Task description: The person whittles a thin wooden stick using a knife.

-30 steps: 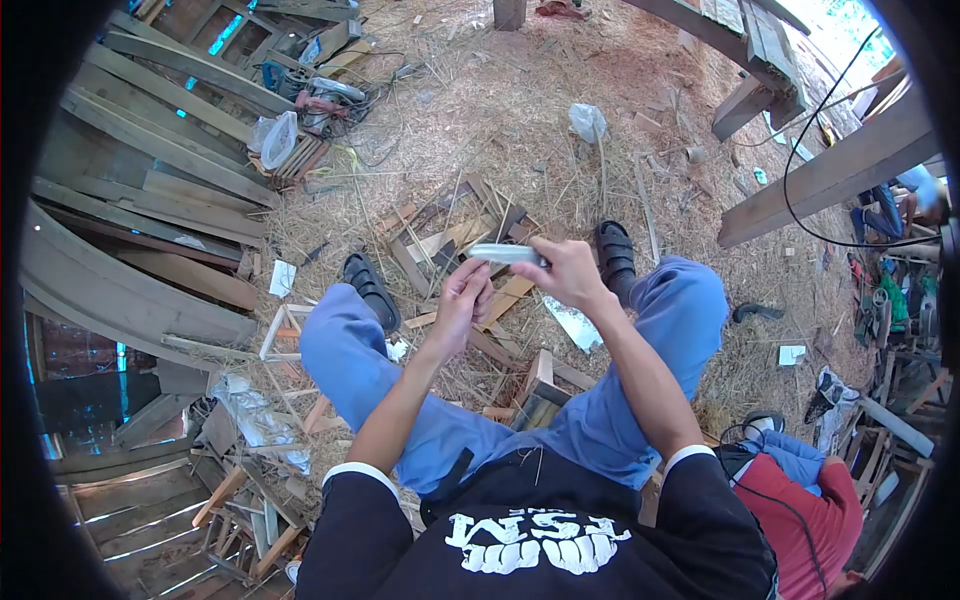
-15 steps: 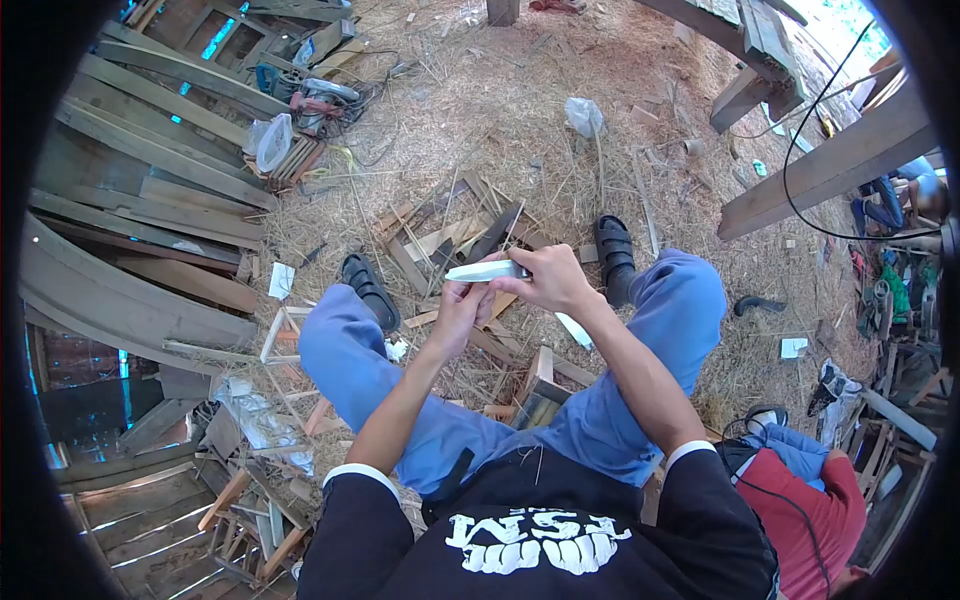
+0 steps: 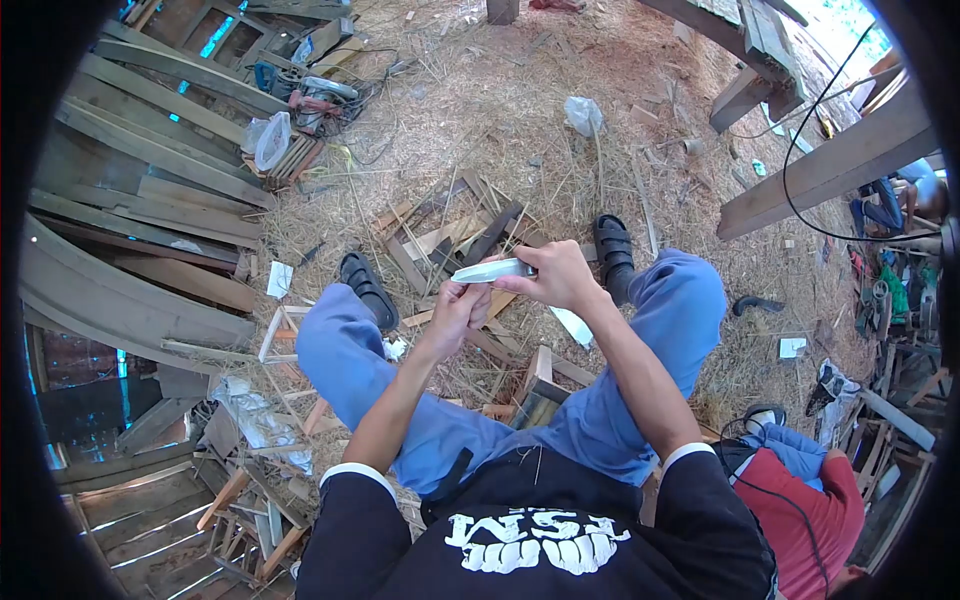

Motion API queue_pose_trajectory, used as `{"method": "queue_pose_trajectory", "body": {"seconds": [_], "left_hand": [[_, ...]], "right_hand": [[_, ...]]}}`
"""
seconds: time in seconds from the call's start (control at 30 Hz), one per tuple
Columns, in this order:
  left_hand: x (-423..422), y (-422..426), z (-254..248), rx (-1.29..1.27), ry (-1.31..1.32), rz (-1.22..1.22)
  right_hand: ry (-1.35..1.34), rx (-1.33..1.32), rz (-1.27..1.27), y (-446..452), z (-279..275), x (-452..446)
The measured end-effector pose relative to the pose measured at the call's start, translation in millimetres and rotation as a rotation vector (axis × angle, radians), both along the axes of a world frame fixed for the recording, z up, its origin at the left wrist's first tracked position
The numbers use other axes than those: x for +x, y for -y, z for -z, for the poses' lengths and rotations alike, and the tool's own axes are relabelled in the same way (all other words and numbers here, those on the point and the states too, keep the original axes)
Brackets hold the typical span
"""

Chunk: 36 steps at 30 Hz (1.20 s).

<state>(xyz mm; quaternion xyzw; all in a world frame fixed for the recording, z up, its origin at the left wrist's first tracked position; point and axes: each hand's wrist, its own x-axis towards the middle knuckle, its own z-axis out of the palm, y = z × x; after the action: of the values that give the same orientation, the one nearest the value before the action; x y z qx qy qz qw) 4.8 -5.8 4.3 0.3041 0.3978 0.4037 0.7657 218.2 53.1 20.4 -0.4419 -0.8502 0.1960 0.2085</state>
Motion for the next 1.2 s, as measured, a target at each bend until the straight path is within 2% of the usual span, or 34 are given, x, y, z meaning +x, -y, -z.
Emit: {"method": "queue_pose_trajectory", "body": {"seconds": [0.17,0.37,0.47,0.53,0.7,1.03,1.2], "left_hand": [[-1,1,9,0.1,-0.116,-0.022],[1,0,-1,0.102,-0.05,-0.095],[-2,1,-11,0.096,-0.049,-0.069],[-4,5,-8,0.118,-0.076,-0.047],[-5,6,-6,0.116,-0.088,-0.066],[4,2,-3,0.098,-0.131,-0.142],[7,1,3,0.109,-0.147,-0.164]], "right_hand": [[-0.012,0.049,0.026,-2,0,3],[0.061,0.017,0.102,-11,1,12],[-0.097,0.0,0.284,-20,4,23],[-0.106,-0.122,0.453,-31,-2,37],[-0.124,-0.155,0.572,-32,-10,53],[-0.166,-0.027,0.314,-4,-8,24],[-0.086,-0.05,0.154,3,4,8]]}}
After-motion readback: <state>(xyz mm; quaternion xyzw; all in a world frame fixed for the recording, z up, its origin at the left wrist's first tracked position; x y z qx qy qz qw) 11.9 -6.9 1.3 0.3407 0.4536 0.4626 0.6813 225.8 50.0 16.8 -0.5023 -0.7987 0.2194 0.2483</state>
